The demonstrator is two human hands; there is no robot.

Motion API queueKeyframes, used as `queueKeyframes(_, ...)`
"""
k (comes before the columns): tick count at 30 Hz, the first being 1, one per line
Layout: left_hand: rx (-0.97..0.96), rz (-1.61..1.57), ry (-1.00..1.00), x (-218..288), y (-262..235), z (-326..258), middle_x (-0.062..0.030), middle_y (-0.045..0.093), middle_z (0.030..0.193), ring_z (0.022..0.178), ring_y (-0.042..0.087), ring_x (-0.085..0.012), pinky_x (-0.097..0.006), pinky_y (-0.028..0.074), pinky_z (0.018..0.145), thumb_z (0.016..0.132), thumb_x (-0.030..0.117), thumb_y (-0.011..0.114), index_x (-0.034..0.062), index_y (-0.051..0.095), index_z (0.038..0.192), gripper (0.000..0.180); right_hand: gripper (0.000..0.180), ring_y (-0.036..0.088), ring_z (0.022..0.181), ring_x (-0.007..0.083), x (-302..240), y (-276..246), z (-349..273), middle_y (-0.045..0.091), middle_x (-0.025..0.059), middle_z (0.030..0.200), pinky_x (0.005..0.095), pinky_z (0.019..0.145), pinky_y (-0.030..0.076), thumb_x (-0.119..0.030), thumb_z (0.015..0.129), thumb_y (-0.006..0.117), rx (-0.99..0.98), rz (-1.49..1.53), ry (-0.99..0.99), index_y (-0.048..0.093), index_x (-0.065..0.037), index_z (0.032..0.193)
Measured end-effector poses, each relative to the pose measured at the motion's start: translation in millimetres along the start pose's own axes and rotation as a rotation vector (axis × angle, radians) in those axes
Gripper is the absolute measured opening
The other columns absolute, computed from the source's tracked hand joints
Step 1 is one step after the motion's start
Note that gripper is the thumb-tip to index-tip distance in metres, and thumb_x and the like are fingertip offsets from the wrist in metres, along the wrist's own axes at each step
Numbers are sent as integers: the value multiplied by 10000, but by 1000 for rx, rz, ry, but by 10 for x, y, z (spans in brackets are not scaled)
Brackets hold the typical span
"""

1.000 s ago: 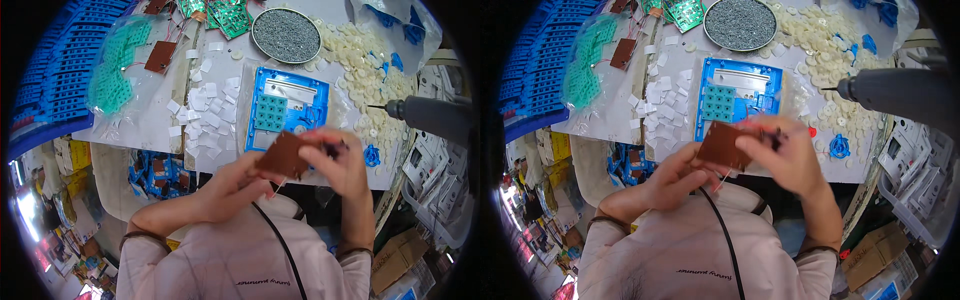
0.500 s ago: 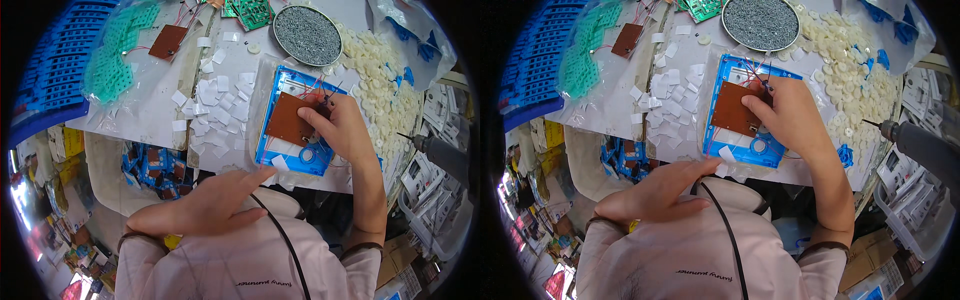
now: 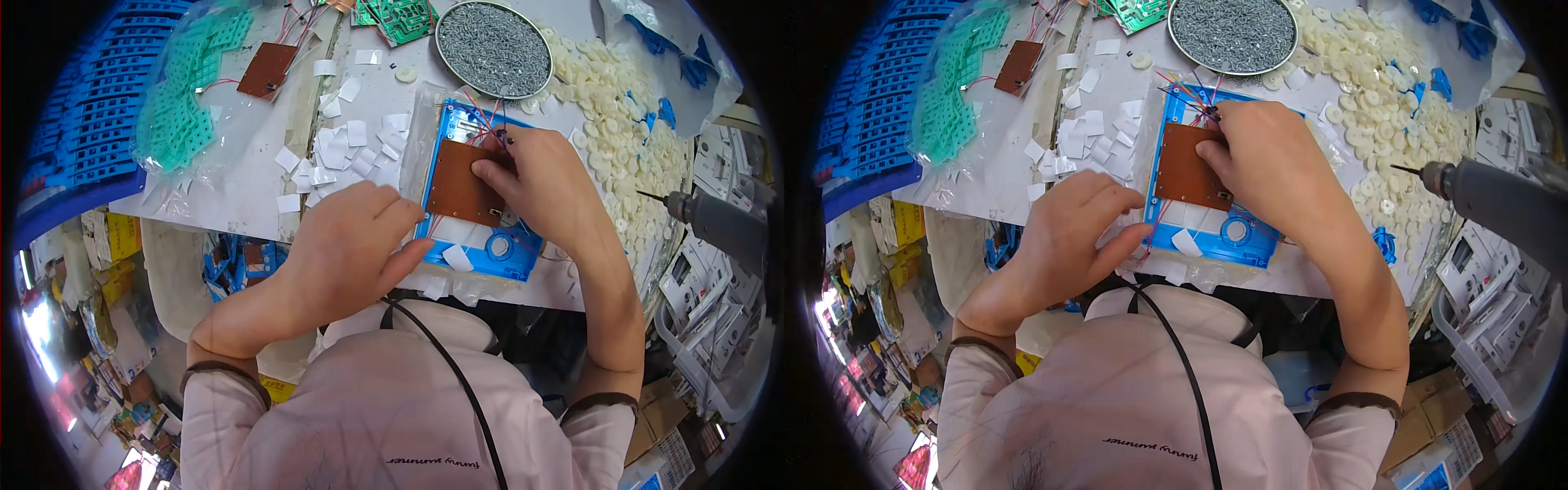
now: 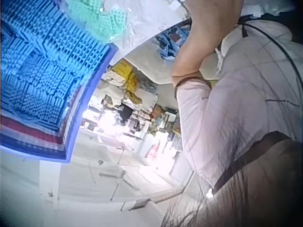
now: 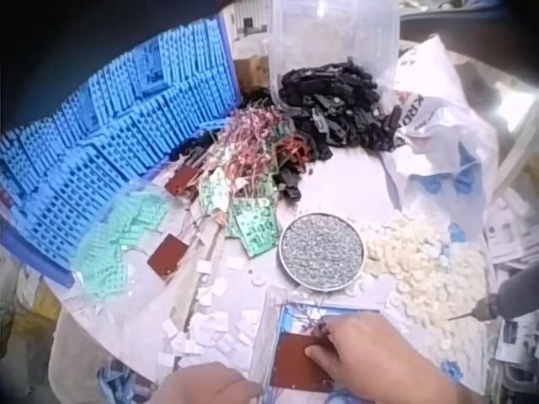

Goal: Assemble a toy calculator by inserting components and securing them with screws.

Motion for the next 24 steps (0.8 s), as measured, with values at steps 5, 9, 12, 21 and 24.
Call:
queueKeyframes(5,-35,209,255,21,194,133,-131,632,1295,1258,590,-288,-512,410,1068,824,252,774,37,656,1233,478,248,688,865,427,-30,-25,-62,707,227,878,487,761,540,-149,840,768,116,30,26,642,32,953)
queueKeyframes(9,-108,315,290,15,152,109,-111,622,1362,1347,540,-268,-534,321,1141,848,342,741,38,641,1293,548,319,701,863,408,-61,-202,-278,717,195,915,445,762,554,-122,814,802,344,58,155,624,21,1036)
queueKeyframes(12,-120,310,309,10,146,142,-114,623,1357,1334,546,-265,-508,358,1095,855,387,724,36,636,1310,582,438,684,998,388,-124,-149,-628,710,191,1044,446,856,544,-165,804,814,390,48,-104,622,29,1147)
queueKeyframes(21,-155,252,301,50,111,240,-115,638,1309,1260,585,-256,-425,443,937,843,420,730,27,648,1292,602,660,483,1374,401,-310,245,-715,546,255,1441,550,1142,353,-356,843,740,36,-275,-298,605,78,1321)
queueKeyframes(24,-225,168,323,-8,39,333,-95,654,1268,1205,610,-252,-412,458,913,847,356,748,53,678,1226,490,669,496,1348,434,-354,250,-689,556,286,1417,550,1131,362,-372,846,726,39,-324,-318,617,113,1293)
Point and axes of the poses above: each hand's wrist, its own z-axis towards the middle knuckle, its own y-axis out of the palm, x = y × z, the point moved 3 cm from there along z, towards the middle knuckle
